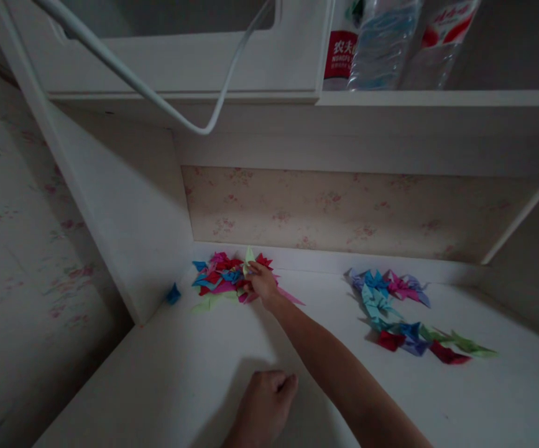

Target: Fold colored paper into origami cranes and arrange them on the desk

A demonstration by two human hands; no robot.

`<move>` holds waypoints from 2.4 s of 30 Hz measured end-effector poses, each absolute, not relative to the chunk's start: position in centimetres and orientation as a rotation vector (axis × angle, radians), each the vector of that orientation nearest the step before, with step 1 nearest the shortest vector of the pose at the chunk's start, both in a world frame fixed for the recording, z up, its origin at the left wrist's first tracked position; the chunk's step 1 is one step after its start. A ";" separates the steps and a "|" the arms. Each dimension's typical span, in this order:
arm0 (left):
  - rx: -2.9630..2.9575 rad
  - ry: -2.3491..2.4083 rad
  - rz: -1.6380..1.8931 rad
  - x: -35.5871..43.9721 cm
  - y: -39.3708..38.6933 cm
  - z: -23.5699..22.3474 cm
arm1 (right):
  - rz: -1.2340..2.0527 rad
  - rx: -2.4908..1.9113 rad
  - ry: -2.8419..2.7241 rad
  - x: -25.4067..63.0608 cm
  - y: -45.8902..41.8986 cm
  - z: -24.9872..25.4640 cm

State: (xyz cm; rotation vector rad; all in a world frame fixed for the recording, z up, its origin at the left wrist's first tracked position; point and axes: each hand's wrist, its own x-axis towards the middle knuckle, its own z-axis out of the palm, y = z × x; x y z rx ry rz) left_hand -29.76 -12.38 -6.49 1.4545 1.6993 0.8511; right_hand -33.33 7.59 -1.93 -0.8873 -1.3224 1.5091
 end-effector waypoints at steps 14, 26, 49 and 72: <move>1.498 1.700 0.924 -29.8 -12.7 -5.6 | 1.713 -0.720 -0.791 -19.3 -3.5 -1.8; 1.452 1.696 1.035 -27.4 -12.6 -4.3 | 1.755 -0.736 -0.439 -11.2 -8.0 -3.9; 1.381 1.552 1.299 -23.8 -12.6 -3.7 | 1.769 -0.668 -0.791 -12.3 -9.6 -5.7; 1.518 1.409 1.339 -24.5 -12.4 -4.5 | 1.688 -0.798 -0.934 -10.5 -8.6 -5.0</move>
